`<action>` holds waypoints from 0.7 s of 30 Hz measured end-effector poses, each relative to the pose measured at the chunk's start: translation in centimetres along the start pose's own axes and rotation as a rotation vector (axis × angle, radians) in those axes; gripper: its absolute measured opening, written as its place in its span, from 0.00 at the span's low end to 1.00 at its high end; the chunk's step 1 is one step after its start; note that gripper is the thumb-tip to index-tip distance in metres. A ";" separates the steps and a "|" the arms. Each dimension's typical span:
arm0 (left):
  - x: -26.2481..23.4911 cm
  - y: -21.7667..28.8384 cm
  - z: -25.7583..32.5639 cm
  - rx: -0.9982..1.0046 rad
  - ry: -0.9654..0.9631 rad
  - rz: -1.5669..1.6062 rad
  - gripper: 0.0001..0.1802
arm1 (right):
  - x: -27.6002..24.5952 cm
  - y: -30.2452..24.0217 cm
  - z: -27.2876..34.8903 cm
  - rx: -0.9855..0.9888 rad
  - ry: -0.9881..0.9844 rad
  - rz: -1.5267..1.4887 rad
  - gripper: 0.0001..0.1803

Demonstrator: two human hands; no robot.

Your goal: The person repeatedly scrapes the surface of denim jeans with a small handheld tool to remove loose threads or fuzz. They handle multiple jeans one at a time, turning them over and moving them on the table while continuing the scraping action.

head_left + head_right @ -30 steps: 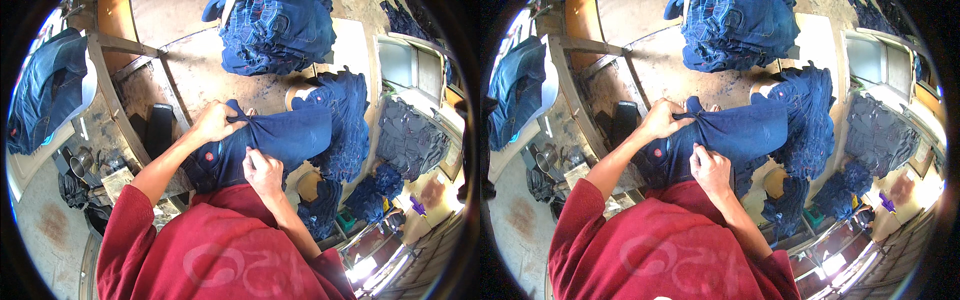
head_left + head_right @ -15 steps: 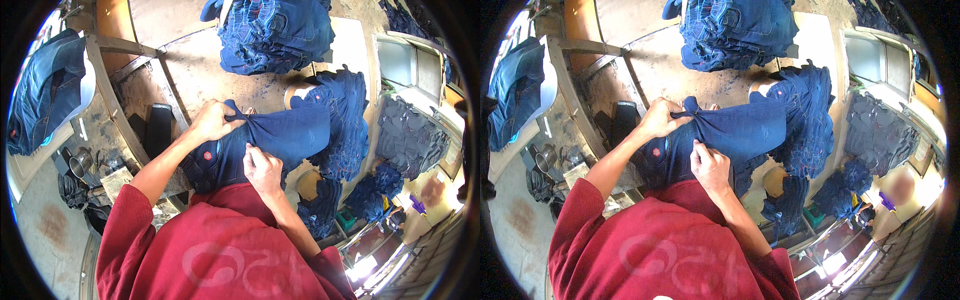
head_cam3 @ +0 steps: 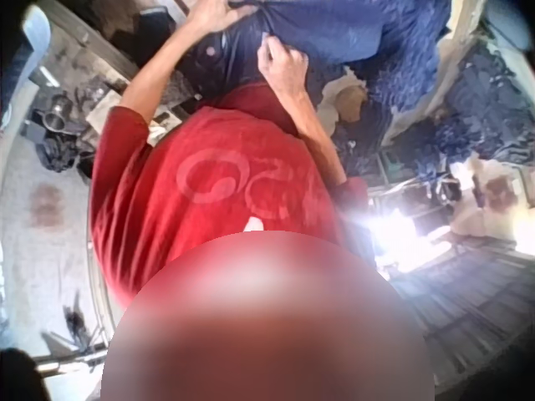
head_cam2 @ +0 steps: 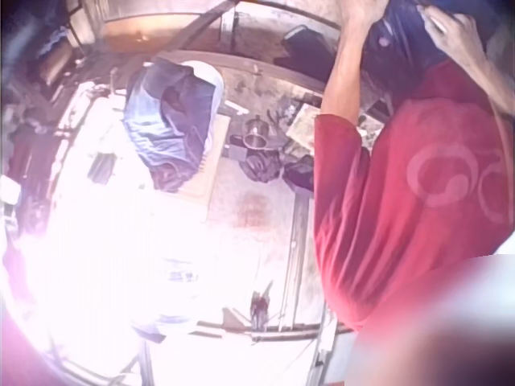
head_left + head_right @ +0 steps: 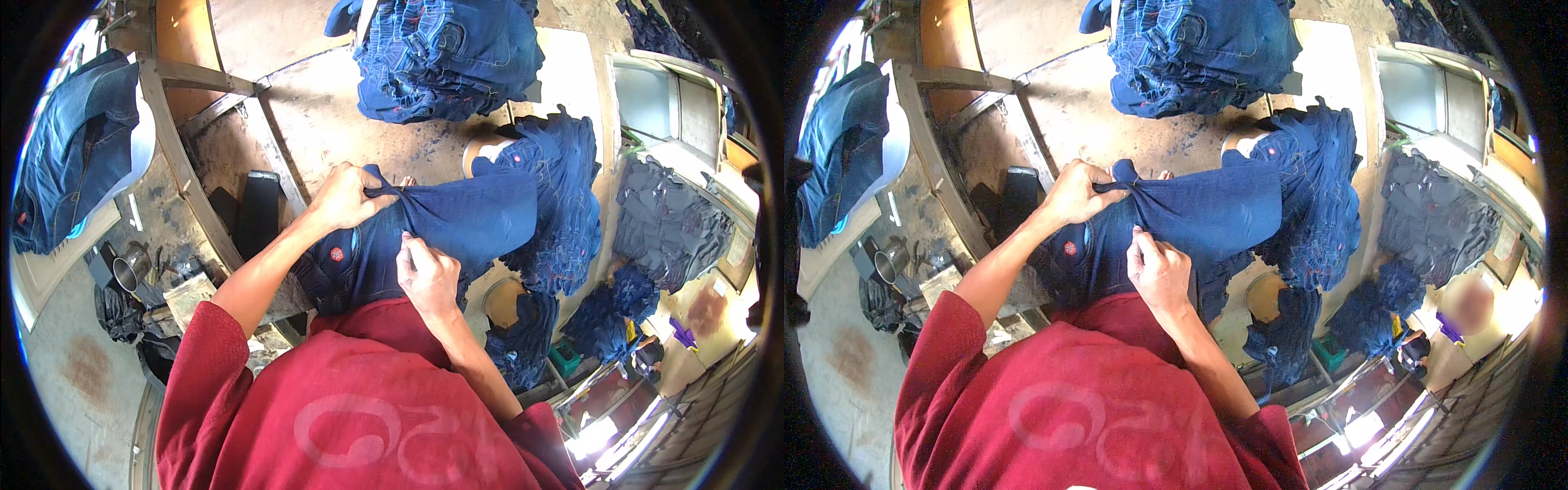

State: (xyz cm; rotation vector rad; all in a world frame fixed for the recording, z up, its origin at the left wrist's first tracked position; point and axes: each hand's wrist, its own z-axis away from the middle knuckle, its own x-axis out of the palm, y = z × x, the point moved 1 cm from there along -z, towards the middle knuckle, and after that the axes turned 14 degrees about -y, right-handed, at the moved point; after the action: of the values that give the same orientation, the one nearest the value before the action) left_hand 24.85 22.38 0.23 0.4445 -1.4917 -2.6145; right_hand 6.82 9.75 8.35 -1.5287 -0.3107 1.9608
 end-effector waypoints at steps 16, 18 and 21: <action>-0.5 0.8 -0.1 -0.169 -0.061 -0.060 0.17 | -0.5 1.1 0.9 0.007 -0.078 -0.144 0.04; -0.4 2.8 1.8 -0.133 0.106 -0.203 0.19 | -1.1 2.3 1.7 0.147 -0.162 -0.472 0.05; 2.4 5.9 8.3 -0.109 0.596 -0.403 0.40 | -3.2 5.0 4.2 0.164 0.019 -0.650 0.10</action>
State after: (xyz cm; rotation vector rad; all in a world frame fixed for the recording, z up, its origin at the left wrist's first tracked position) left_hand 19.71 25.67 8.75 1.4832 -1.1392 -2.4562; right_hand 1.69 4.75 9.41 -1.1485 -0.5449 1.4173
